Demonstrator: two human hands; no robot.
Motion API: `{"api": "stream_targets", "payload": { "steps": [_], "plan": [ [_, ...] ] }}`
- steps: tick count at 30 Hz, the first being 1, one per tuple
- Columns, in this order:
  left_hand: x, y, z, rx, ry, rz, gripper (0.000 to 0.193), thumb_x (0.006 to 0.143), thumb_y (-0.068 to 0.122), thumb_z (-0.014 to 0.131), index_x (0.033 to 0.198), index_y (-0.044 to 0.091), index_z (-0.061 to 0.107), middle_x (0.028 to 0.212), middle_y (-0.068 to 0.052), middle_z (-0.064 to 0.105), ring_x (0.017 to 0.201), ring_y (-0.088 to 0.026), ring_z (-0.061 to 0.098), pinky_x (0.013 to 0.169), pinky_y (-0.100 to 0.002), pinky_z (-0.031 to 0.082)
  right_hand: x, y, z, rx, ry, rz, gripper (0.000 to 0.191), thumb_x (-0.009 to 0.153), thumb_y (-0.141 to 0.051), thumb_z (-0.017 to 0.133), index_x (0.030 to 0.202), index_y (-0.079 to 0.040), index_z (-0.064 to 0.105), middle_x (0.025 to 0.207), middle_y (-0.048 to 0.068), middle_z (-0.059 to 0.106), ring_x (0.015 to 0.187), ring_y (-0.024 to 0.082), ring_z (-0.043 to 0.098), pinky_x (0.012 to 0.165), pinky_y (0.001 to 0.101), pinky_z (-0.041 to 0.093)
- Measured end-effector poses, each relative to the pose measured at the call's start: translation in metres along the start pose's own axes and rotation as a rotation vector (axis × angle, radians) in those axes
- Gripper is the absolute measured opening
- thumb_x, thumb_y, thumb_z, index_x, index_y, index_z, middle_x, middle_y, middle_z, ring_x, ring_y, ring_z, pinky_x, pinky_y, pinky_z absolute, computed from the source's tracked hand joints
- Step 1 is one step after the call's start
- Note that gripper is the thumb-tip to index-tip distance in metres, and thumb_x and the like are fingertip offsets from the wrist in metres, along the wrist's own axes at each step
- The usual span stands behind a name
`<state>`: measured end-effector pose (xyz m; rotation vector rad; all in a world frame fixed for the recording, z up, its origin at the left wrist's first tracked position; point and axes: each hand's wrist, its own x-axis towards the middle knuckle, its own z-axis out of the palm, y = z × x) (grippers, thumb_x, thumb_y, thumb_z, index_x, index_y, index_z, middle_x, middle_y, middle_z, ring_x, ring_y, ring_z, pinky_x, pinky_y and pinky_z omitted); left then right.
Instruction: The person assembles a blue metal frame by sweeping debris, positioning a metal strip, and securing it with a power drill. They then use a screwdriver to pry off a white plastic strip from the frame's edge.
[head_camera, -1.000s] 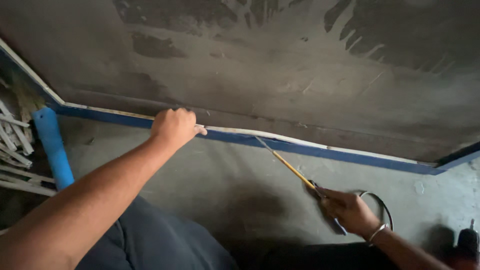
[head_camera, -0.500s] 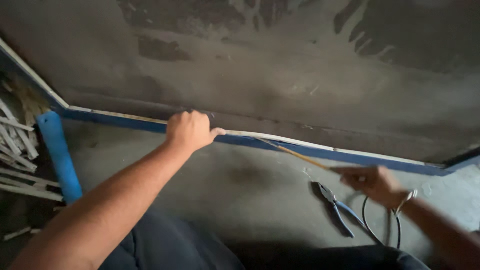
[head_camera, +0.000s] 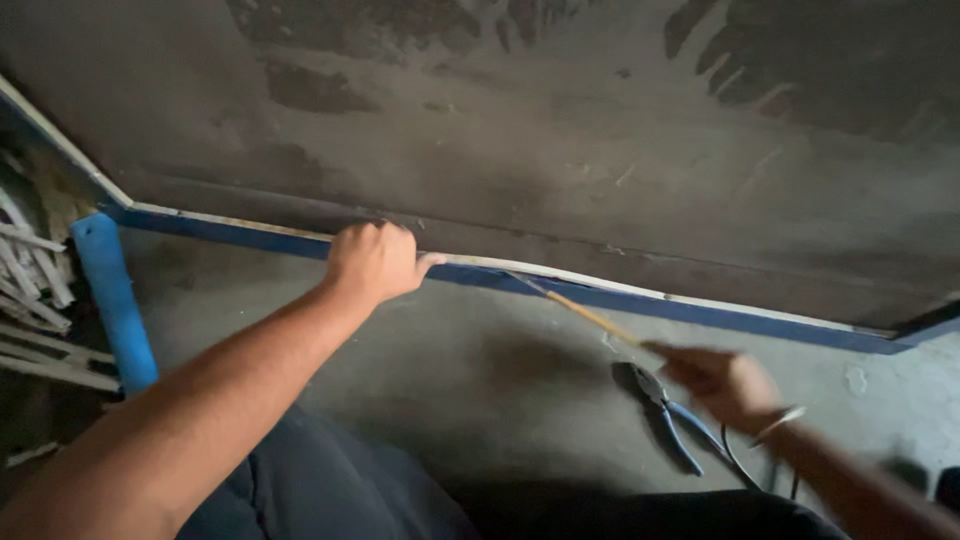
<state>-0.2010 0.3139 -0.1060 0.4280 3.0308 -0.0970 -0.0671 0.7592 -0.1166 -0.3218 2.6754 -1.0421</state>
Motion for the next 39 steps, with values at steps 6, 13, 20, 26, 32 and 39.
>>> {"api": "stream_targets", "payload": {
  "steps": [6, 13, 20, 26, 32, 39],
  "plan": [
    [-0.001, 0.000, -0.005, -0.011, -0.048, 0.020, 0.065, 0.088, 0.070, 0.061, 0.080, 0.008, 0.078, 0.074, -0.013, 0.074, 0.071, -0.032, 0.075, 0.061, -0.044, 0.060, 0.013, -0.003, -0.029, -0.499, -0.100, -0.040, 0.046, 0.085, -0.033, 0.069, 0.131, -0.028, 0.071, 0.107, 0.002, 0.078, 0.071, 0.017, 0.075, 0.062, 0.0342, 0.064],
    [0.002, 0.003, -0.012, -0.028, -0.130, -0.027, 0.067, 0.087, 0.072, 0.061, 0.084, 0.008, 0.078, 0.076, -0.013, 0.075, 0.074, -0.032, 0.076, 0.062, -0.045, 0.061, 0.033, -0.008, -0.058, -0.259, -0.280, 0.252, 0.044, 0.091, -0.033, 0.071, 0.135, -0.035, 0.065, 0.110, -0.002, 0.079, 0.083, 0.014, 0.075, 0.072, 0.0336, 0.066],
    [-0.002, 0.002, -0.012, -0.033, -0.093, -0.018, 0.067, 0.088, 0.072, 0.061, 0.086, 0.007, 0.078, 0.077, -0.014, 0.075, 0.074, -0.032, 0.076, 0.064, -0.045, 0.061, 0.020, -0.025, -0.015, -0.527, -0.187, 0.068, 0.045, 0.091, -0.032, 0.066, 0.135, -0.032, 0.062, 0.110, 0.002, 0.078, 0.084, 0.017, 0.077, 0.072, 0.0329, 0.065],
    [-0.001, 0.002, -0.011, -0.038, -0.078, -0.006, 0.064, 0.088, 0.070, 0.063, 0.084, 0.008, 0.078, 0.075, -0.013, 0.075, 0.074, -0.032, 0.075, 0.064, -0.044, 0.061, 0.063, -0.104, -0.095, -0.616, -0.380, 0.232, 0.041, 0.091, -0.046, 0.067, 0.132, -0.039, 0.070, 0.089, -0.003, 0.083, 0.064, 0.013, 0.077, 0.070, 0.0303, 0.063],
    [-0.006, 0.001, -0.008, -0.031, -0.032, 0.013, 0.066, 0.087, 0.072, 0.064, 0.084, 0.008, 0.077, 0.075, -0.012, 0.075, 0.072, -0.030, 0.075, 0.064, -0.042, 0.061, 0.046, -0.207, -0.073, -0.888, -0.532, 0.236, 0.045, 0.100, -0.045, 0.053, 0.142, -0.029, 0.054, 0.088, 0.000, 0.078, 0.062, 0.013, 0.076, 0.063, 0.0288, 0.065],
    [-0.004, 0.005, 0.001, -0.087, 0.057, -0.046, 0.061, 0.081, 0.071, 0.068, 0.082, 0.010, 0.078, 0.076, -0.012, 0.075, 0.072, -0.032, 0.075, 0.063, -0.044, 0.060, -0.020, -0.232, -0.019, -0.771, -0.208, 0.311, 0.046, 0.098, -0.039, 0.050, 0.143, -0.031, 0.056, 0.080, 0.006, 0.073, 0.061, 0.024, 0.070, 0.056, 0.0402, 0.059]
  ]
}}
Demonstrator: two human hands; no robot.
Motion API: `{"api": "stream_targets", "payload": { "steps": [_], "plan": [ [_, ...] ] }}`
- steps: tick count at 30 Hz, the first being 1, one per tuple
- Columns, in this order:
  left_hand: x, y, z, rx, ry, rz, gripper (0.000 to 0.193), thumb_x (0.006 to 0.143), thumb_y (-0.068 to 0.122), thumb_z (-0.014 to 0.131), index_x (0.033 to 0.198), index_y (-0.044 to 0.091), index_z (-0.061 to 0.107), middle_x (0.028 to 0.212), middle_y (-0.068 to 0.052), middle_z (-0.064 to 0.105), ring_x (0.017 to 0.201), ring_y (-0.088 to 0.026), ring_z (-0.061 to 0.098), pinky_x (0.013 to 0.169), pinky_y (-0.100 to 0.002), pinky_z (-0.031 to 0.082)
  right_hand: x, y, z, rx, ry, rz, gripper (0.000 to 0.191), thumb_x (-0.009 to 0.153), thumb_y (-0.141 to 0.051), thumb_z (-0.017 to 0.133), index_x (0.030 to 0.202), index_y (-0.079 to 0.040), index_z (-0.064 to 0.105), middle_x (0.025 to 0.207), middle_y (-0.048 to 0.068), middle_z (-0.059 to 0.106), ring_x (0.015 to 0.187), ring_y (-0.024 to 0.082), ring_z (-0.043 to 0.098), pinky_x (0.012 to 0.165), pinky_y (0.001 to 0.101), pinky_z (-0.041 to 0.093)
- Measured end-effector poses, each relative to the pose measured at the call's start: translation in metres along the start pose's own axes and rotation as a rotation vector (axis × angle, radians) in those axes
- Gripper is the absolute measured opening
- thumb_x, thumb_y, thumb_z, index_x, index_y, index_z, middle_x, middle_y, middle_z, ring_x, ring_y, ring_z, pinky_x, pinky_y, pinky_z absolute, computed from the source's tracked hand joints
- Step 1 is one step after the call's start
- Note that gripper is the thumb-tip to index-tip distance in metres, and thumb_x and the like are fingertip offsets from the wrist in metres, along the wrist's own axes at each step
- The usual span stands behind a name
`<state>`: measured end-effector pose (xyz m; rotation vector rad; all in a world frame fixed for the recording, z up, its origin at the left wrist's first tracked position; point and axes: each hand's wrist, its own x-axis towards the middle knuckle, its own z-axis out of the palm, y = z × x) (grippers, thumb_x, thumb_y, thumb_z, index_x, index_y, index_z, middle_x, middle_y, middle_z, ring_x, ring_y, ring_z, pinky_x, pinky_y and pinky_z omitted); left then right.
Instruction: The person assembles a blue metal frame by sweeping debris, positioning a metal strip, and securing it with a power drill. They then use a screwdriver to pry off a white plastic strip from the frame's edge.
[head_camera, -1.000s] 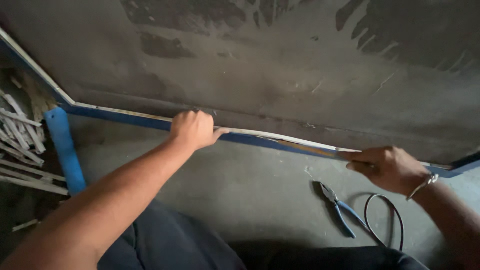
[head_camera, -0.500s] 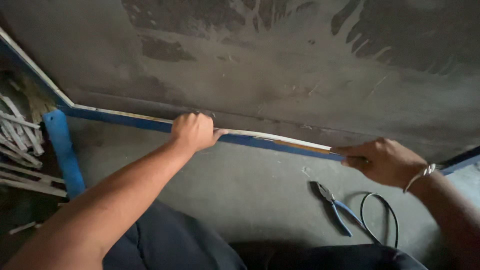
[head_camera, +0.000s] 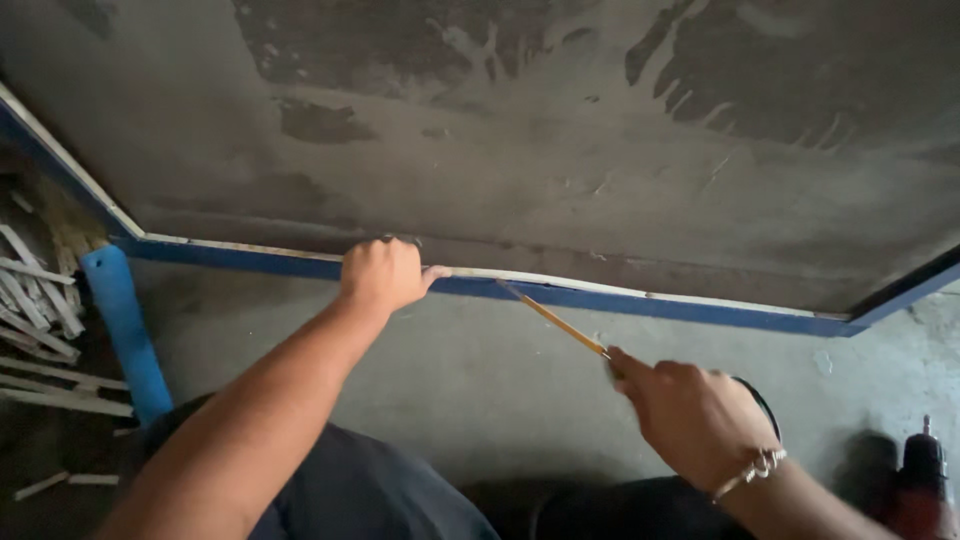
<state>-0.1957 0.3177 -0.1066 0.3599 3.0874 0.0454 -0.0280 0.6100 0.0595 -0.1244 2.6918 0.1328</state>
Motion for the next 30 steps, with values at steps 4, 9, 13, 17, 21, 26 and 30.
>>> {"api": "stream_targets", "payload": {
  "steps": [4, 9, 13, 17, 21, 26, 30],
  "plan": [
    [-0.001, 0.000, 0.004, 0.009, -0.011, -0.008, 0.064, 0.083, 0.073, 0.066, 0.083, 0.010, 0.078, 0.075, -0.012, 0.075, 0.071, -0.032, 0.075, 0.062, -0.044, 0.060, -0.010, -0.005, 0.020, -0.034, -0.059, 0.059, 0.053, 0.100, -0.039, 0.047, 0.153, -0.034, 0.047, 0.076, 0.006, 0.072, 0.060, 0.021, 0.072, 0.058, 0.0374, 0.060],
    [-0.001, 0.000, 0.003, 0.016, -0.023, -0.027, 0.060, 0.083, 0.070, 0.067, 0.081, 0.011, 0.077, 0.073, -0.010, 0.074, 0.067, -0.031, 0.074, 0.054, -0.044, 0.058, -0.024, 0.000, 0.016, 0.015, -0.100, 0.091, 0.048, 0.098, -0.037, 0.050, 0.146, -0.035, 0.052, 0.083, 0.002, 0.075, 0.066, 0.017, 0.076, 0.056, 0.0365, 0.063],
    [0.000, 0.002, -0.002, 0.020, -0.095, -0.037, 0.062, 0.086, 0.071, 0.065, 0.082, 0.010, 0.077, 0.072, -0.010, 0.073, 0.066, -0.030, 0.074, 0.054, -0.045, 0.058, -0.017, 0.015, 0.010, 0.103, 0.104, 0.039, 0.051, 0.090, -0.041, 0.061, 0.140, -0.036, 0.061, 0.080, 0.006, 0.078, 0.062, 0.024, 0.075, 0.057, 0.0403, 0.062],
    [0.001, 0.002, -0.007, 0.044, -0.116, -0.026, 0.064, 0.087, 0.072, 0.063, 0.081, 0.009, 0.076, 0.069, -0.010, 0.072, 0.064, -0.028, 0.074, 0.053, -0.043, 0.058, -0.001, 0.018, 0.011, 0.132, -0.085, 0.145, 0.044, 0.097, -0.046, 0.058, 0.140, -0.042, 0.061, 0.081, 0.005, 0.079, 0.061, 0.022, 0.076, 0.060, 0.0375, 0.064],
    [0.001, 0.002, -0.008, 0.064, -0.145, -0.027, 0.066, 0.088, 0.072, 0.062, 0.080, 0.009, 0.076, 0.068, -0.010, 0.072, 0.062, -0.028, 0.073, 0.050, -0.042, 0.057, 0.005, 0.011, 0.002, 0.114, -0.089, 0.093, 0.044, 0.098, -0.046, 0.055, 0.141, -0.042, 0.061, 0.080, 0.004, 0.079, 0.060, 0.019, 0.075, 0.061, 0.0357, 0.064],
    [0.000, 0.003, -0.004, 0.000, -0.114, -0.055, 0.061, 0.086, 0.070, 0.066, 0.080, 0.010, 0.077, 0.070, -0.010, 0.073, 0.067, -0.030, 0.074, 0.056, -0.043, 0.058, 0.015, -0.003, -0.025, 0.145, -0.172, 0.128, 0.038, 0.098, -0.042, 0.052, 0.133, -0.036, 0.066, 0.077, 0.002, 0.081, 0.058, 0.018, 0.074, 0.064, 0.0341, 0.064],
    [0.000, 0.001, -0.002, -0.050, -0.068, -0.050, 0.060, 0.083, 0.068, 0.068, 0.083, 0.010, 0.078, 0.076, -0.011, 0.074, 0.073, -0.032, 0.075, 0.063, -0.044, 0.059, 0.036, 0.006, -0.038, 0.010, -0.135, -0.032, 0.033, 0.097, -0.039, 0.055, 0.122, -0.027, 0.073, 0.079, 0.002, 0.080, 0.059, 0.016, 0.074, 0.065, 0.0314, 0.064]
  ]
}}
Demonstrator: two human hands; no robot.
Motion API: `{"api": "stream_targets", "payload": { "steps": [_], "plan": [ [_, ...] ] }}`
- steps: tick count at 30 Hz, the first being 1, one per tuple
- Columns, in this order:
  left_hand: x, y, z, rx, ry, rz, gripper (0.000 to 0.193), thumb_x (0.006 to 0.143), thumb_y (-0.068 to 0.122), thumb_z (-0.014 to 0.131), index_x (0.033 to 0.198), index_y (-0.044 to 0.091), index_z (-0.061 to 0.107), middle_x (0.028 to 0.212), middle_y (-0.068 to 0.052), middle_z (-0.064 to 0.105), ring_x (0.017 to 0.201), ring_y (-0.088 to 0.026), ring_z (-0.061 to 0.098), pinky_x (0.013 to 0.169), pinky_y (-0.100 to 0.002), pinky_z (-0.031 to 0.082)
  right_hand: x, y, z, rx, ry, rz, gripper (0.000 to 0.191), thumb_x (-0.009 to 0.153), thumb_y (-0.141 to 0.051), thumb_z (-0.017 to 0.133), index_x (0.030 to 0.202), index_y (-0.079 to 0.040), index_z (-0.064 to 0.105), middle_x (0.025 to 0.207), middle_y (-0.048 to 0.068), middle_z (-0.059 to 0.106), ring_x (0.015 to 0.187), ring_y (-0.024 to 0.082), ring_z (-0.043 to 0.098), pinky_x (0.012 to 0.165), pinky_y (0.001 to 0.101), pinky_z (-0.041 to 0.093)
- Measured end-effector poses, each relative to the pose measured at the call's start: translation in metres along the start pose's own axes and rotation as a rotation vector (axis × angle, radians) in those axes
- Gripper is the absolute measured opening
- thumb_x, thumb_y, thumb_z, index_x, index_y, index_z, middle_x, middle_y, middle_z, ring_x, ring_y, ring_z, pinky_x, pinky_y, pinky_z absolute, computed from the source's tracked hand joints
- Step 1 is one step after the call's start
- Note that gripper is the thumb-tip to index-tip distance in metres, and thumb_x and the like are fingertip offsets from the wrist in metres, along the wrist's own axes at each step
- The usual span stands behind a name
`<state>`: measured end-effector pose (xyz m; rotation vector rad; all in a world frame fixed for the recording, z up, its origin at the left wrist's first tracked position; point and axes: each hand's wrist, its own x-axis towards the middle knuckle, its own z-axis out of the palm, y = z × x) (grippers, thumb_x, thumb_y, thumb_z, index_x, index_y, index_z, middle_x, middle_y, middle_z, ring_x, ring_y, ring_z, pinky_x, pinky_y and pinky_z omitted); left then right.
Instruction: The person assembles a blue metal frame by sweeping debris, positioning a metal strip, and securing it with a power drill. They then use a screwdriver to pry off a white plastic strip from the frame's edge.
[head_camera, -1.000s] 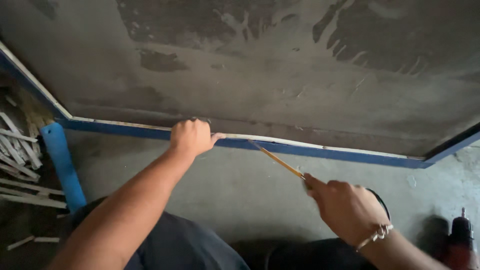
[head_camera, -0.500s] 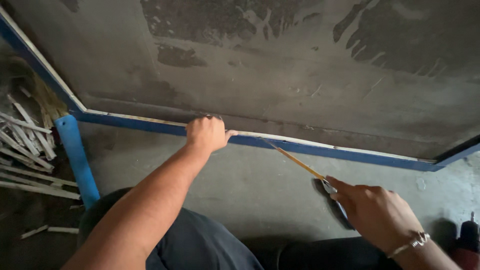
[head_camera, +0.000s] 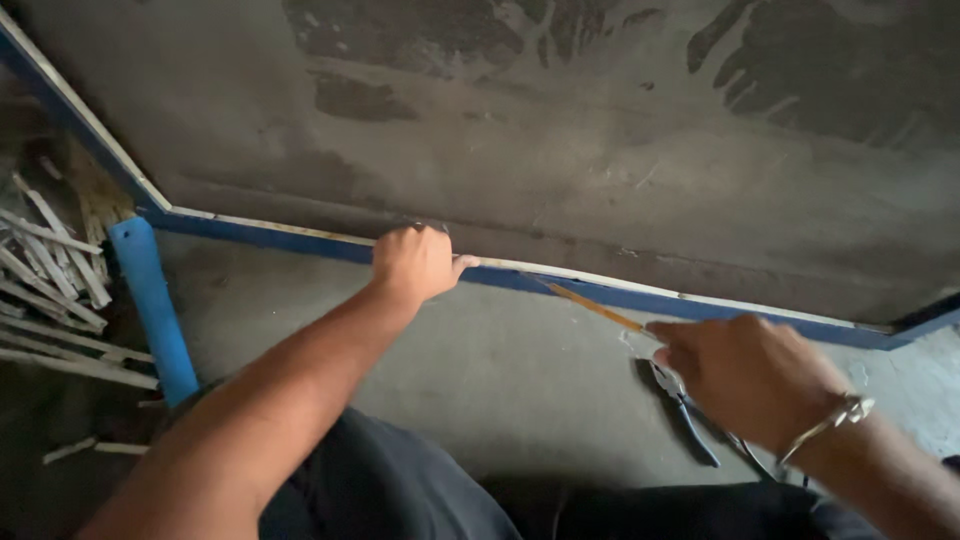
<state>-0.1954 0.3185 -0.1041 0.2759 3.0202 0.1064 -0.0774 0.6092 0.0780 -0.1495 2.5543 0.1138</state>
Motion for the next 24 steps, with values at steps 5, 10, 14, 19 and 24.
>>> {"api": "stream_targets", "payload": {
  "steps": [5, 10, 14, 19, 24],
  "plan": [
    [-0.001, 0.001, -0.004, 0.000, -0.034, 0.021, 0.059, 0.085, 0.068, 0.067, 0.085, 0.009, 0.078, 0.078, -0.013, 0.075, 0.077, -0.033, 0.075, 0.066, -0.044, 0.060, 0.039, 0.070, 0.029, -0.105, -0.121, 0.047, 0.032, 0.103, -0.043, 0.056, 0.132, -0.037, 0.068, 0.088, -0.003, 0.080, 0.068, 0.013, 0.076, 0.071, 0.0278, 0.065],
    [-0.004, 0.005, -0.008, 0.015, -0.048, -0.014, 0.063, 0.086, 0.070, 0.065, 0.086, 0.008, 0.078, 0.079, -0.015, 0.075, 0.077, -0.033, 0.075, 0.067, -0.044, 0.060, 0.050, 0.093, 0.154, 0.302, 0.493, -0.411, 0.046, 0.083, -0.014, 0.069, 0.128, -0.023, 0.071, 0.090, 0.003, 0.078, 0.077, 0.019, 0.074, 0.064, 0.0351, 0.061],
    [-0.005, 0.005, -0.009, 0.025, 0.043, 0.019, 0.063, 0.083, 0.069, 0.067, 0.083, 0.007, 0.077, 0.078, -0.016, 0.074, 0.074, -0.033, 0.075, 0.065, -0.044, 0.060, 0.075, 0.103, 0.176, 0.153, 0.235, -0.198, 0.056, 0.090, -0.028, 0.070, 0.146, -0.030, 0.062, 0.089, 0.003, 0.075, 0.070, 0.019, 0.072, 0.062, 0.0344, 0.060],
    [-0.003, 0.007, -0.009, 0.053, -0.072, 0.004, 0.066, 0.086, 0.071, 0.065, 0.080, 0.006, 0.077, 0.075, -0.016, 0.074, 0.073, -0.033, 0.075, 0.066, -0.043, 0.060, 0.103, 0.156, 0.114, 0.175, 0.136, -0.256, 0.047, 0.089, -0.034, 0.074, 0.136, -0.035, 0.067, 0.078, 0.000, 0.077, 0.057, 0.016, 0.071, 0.059, 0.0335, 0.058],
    [-0.005, 0.007, -0.011, 0.051, -0.025, 0.018, 0.066, 0.087, 0.070, 0.063, 0.079, 0.006, 0.078, 0.074, -0.016, 0.074, 0.073, -0.034, 0.075, 0.066, -0.045, 0.060, 0.087, 0.104, 0.182, -0.028, 0.440, -0.448, 0.049, 0.091, -0.027, 0.063, 0.140, -0.019, 0.062, 0.089, 0.002, 0.075, 0.059, 0.012, 0.068, 0.045, 0.0293, 0.054]
  ]
}}
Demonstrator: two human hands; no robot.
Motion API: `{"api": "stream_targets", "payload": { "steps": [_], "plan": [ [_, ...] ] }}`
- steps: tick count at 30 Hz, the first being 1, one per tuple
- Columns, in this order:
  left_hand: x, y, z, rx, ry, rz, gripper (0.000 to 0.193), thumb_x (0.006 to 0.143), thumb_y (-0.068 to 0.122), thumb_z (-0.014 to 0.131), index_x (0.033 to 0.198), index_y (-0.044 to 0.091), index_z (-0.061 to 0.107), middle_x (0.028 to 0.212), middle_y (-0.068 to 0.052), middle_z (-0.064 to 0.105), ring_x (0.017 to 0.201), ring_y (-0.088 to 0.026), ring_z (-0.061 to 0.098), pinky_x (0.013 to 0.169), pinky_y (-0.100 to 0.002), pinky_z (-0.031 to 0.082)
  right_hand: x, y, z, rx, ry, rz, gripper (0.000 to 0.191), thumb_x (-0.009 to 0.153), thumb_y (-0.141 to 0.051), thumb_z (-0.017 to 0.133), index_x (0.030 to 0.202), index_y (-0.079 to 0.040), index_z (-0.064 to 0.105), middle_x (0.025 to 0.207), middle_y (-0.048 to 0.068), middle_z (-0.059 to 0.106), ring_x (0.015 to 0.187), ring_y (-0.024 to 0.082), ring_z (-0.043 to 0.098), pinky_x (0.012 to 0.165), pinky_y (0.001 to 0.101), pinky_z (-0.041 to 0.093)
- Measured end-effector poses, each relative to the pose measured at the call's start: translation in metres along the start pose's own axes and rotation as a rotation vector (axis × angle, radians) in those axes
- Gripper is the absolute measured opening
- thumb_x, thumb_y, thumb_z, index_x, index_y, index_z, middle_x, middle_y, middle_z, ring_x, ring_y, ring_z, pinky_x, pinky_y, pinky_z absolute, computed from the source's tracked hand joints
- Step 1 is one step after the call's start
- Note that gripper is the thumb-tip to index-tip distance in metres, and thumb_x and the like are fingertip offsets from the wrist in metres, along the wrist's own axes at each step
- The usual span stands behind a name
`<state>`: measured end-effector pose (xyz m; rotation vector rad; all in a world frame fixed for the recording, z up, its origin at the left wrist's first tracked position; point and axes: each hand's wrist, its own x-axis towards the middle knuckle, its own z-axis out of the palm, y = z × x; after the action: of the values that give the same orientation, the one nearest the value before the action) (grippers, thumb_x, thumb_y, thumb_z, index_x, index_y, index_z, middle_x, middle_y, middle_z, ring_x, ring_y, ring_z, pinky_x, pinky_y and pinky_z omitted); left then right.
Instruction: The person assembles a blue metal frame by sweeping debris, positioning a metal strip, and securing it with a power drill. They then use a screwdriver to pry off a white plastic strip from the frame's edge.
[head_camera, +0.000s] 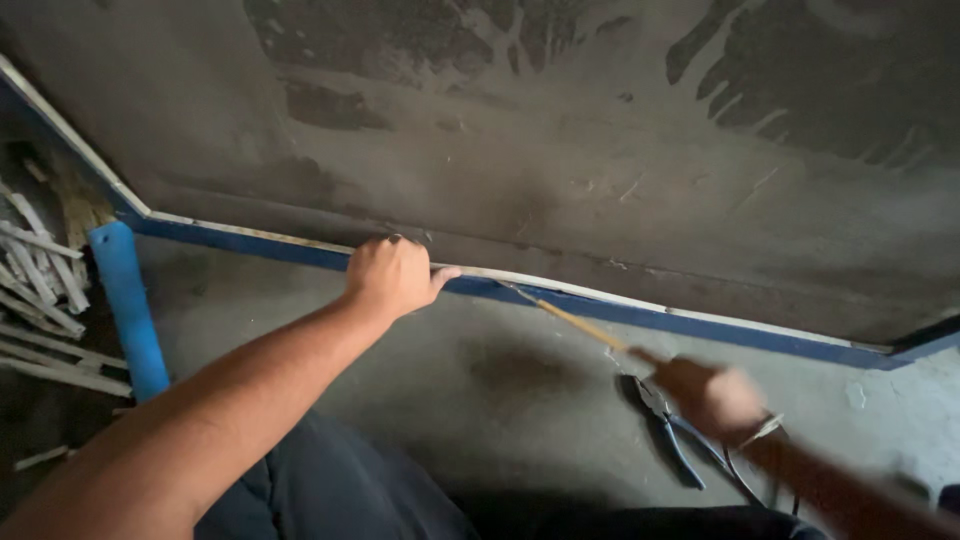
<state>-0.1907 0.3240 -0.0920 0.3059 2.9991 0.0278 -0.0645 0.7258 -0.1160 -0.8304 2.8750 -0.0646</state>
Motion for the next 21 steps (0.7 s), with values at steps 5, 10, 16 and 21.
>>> {"api": "stream_targets", "payload": {
  "steps": [5, 10, 16, 21],
  "plan": [
    [-0.001, -0.002, -0.005, 0.023, -0.030, 0.028, 0.065, 0.088, 0.069, 0.062, 0.083, 0.006, 0.079, 0.078, -0.017, 0.075, 0.076, -0.034, 0.075, 0.068, -0.045, 0.060, 0.002, 0.039, 0.002, 0.025, -0.150, 0.120, 0.044, 0.097, -0.031, 0.061, 0.141, -0.028, 0.060, 0.092, -0.001, 0.078, 0.065, 0.011, 0.069, 0.053, 0.0276, 0.058],
    [-0.001, -0.003, -0.015, 0.015, -0.144, 0.001, 0.060, 0.091, 0.063, 0.063, 0.087, 0.006, 0.078, 0.083, -0.015, 0.076, 0.080, -0.033, 0.075, 0.070, -0.044, 0.061, 0.020, 0.088, -0.016, 0.362, -0.165, 0.115, 0.037, 0.093, -0.035, 0.066, 0.130, -0.039, 0.069, 0.102, -0.005, 0.085, 0.073, 0.008, 0.074, 0.063, 0.0248, 0.065],
    [0.001, -0.020, -0.011, 0.001, -0.118, -0.010, 0.050, 0.087, 0.055, 0.069, 0.091, 0.007, 0.078, 0.089, -0.017, 0.076, 0.086, -0.035, 0.074, 0.077, -0.045, 0.059, 0.006, 0.013, 0.007, 0.480, -0.151, 0.303, 0.050, 0.089, -0.024, 0.071, 0.138, -0.031, 0.065, 0.105, 0.008, 0.080, 0.083, 0.019, 0.074, 0.074, 0.0376, 0.060],
    [0.004, -0.089, -0.002, -0.435, -0.036, -0.110, 0.042, 0.082, 0.051, 0.074, 0.092, 0.010, 0.079, 0.091, -0.015, 0.077, 0.089, -0.036, 0.073, 0.078, -0.048, 0.058, 0.030, 0.043, -0.062, 0.239, -0.226, 0.259, 0.047, 0.088, -0.034, 0.073, 0.134, -0.036, 0.068, 0.093, 0.001, 0.079, 0.070, 0.015, 0.075, 0.066, 0.0338, 0.064]
  ]
}}
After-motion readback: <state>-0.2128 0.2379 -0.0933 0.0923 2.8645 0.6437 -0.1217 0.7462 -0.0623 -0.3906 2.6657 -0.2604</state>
